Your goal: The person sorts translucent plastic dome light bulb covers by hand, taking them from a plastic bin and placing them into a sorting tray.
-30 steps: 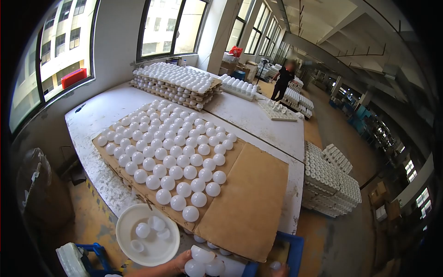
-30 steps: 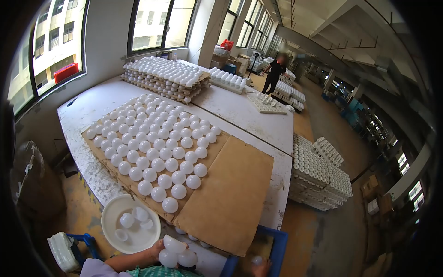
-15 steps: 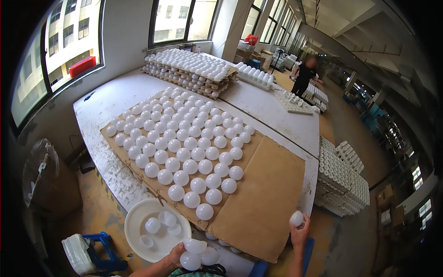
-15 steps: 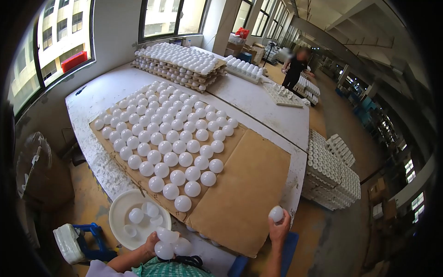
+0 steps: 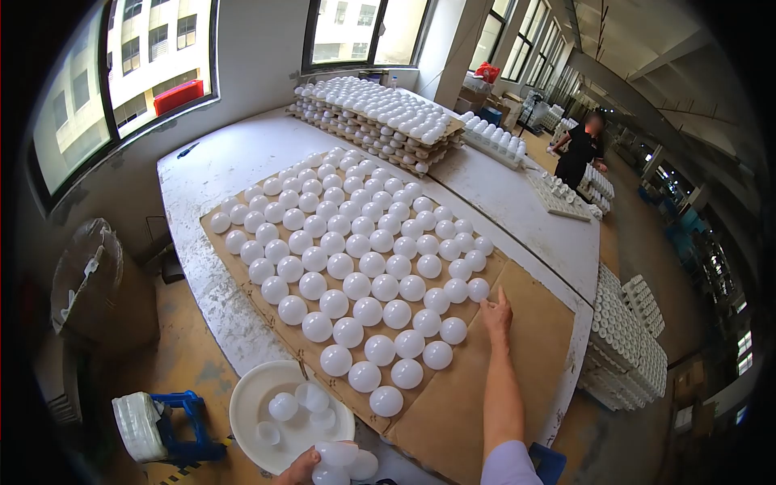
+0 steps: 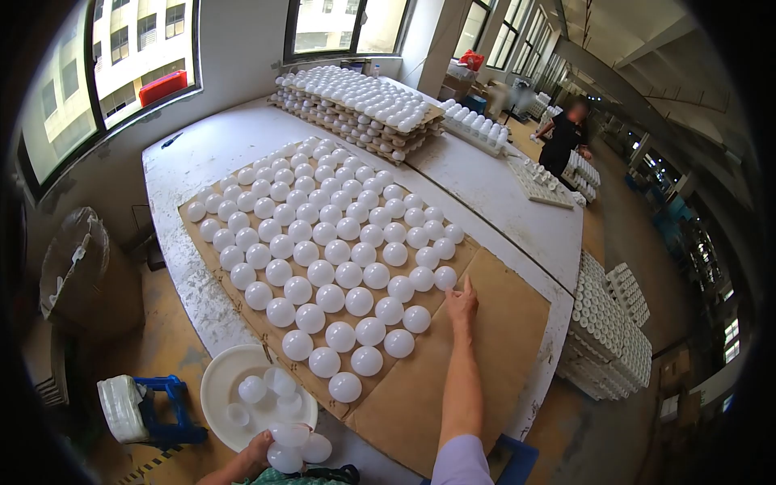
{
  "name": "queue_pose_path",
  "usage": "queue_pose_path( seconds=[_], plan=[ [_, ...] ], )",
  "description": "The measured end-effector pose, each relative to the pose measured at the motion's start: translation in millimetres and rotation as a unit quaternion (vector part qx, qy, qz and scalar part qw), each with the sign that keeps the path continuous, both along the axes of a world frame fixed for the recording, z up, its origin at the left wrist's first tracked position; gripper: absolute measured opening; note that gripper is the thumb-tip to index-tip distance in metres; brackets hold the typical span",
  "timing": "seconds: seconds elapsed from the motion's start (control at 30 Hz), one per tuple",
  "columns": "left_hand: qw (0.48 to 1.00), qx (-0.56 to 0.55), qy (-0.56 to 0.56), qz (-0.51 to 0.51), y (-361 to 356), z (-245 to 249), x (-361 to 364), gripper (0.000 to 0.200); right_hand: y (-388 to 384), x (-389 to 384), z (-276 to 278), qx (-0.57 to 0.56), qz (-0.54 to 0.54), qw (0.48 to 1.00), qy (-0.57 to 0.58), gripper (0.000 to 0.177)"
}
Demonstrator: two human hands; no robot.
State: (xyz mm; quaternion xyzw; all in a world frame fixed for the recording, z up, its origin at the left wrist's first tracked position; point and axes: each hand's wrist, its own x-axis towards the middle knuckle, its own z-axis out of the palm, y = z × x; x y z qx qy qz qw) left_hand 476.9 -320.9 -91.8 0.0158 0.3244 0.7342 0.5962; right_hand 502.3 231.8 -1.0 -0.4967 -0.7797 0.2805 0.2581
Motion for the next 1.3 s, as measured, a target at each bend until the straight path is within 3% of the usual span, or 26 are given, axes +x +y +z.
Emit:
queue_pose_path(
  seconds=[0.03, 0.1, 0.13, 0.17, 0.23, 0.27, 0.33, 0.47, 0.53, 0.57, 0.63, 0.77, 0.83, 0.93, 0.97, 1.03, 1.13, 1.3],
  plan=[
    [0.999, 0.029, -0.034, -0.031, 8, 16, -2, 0.083, -10, 8, -5, -0.002, 0.002, 1.0, -0.006, 0.065],
    [0.997, 0.01, -0.053, -0.053, 21, 21, -2, 0.08, -37, 34, -17, 0.088, 0.07, 0.976, 0.187, 0.056],
    [0.995, -0.011, -0.068, -0.078, 30, 24, -2, 0.077, -92, 51, 19, -0.027, 0.144, 0.978, 0.151, 0.047],
    [0.994, -0.005, -0.067, -0.089, 43, 34, -2, 0.077, -131, 73, 30, -0.125, 0.274, 0.942, 0.148, 0.042],
    [0.981, -0.065, -0.023, -0.181, 70, 58, 0, 0.068, -216, 104, 70, -0.16, 0.498, 0.85, 0.066, 0.049],
    [0.978, -0.058, -0.018, -0.198, 81, 66, 1, 0.068, -245, 115, 69, -0.142, 0.562, 0.81, 0.09, 0.056],
    [0.94, -0.084, 0.084, -0.319, 96, 76, 8, 0.06, -280, 139, 51, -0.114, 0.603, 0.78, 0.122, 0.057],
    [0.914, -0.058, 0.099, -0.388, 112, 80, 28, 0.052, -316, 184, 49, -0.039, 0.502, 0.853, 0.135, 0.056],
    [0.92, -0.051, 0.06, -0.385, 117, 88, 41, 0.047, -337, 203, 60, -0.008, 0.311, 0.947, 0.084, 0.055],
    [0.918, -0.05, 0.064, -0.389, 118, 90, 48, 0.047, -339, 209, 59, -0.005, 0.307, 0.948, 0.086, 0.055],
    [0.917, -0.081, 0.115, -0.373, 121, 90, 61, 0.042, -339, 217, 54, 0.282, 0.376, 0.88, 0.064, 0.056],
    [0.915, -0.114, 0.157, -0.353, 111, 94, 75, 0.041, -351, 230, 46, 0.222, 0.343, 0.908, 0.097, 0.057],
    [0.92, -0.089, 0.148, -0.35, 107, 100, 78, 0.038, -356, 240, 38, 0.017, 0.25, 0.943, 0.218, 0.058],
    [0.927, -0.056, 0.12, -0.35, 104, 86, 82, 0.037, -358, 244, 29, -0.067, 0.229, 0.948, 0.212, 0.059],
    [0.929, -0.049, 0.104, -0.352, 103, 79, 84, 0.04, -356, 247, 29, -0.067, 0.234, 0.947, 0.21, 0.059],
    [0.923, -0.062, 0.118, -0.362, 98, 91, 84, 0.04, -357, 244, 51, 0.185, 0.284, 0.932, 0.128, 0.06],
    [0.908, -0.08, 0.141, -0.386, 94, 105, 84, 0.04, -357, 251, 68, 0.252, 0.334, 0.908, 0.027, 0.058],
    [0.879, -0.038, 0.183, -0.439, 97, 103, 88, 0.038, -356, 270, 69, 0.222, 0.3, 0.927, 0.026, 0.057]
  ],
)
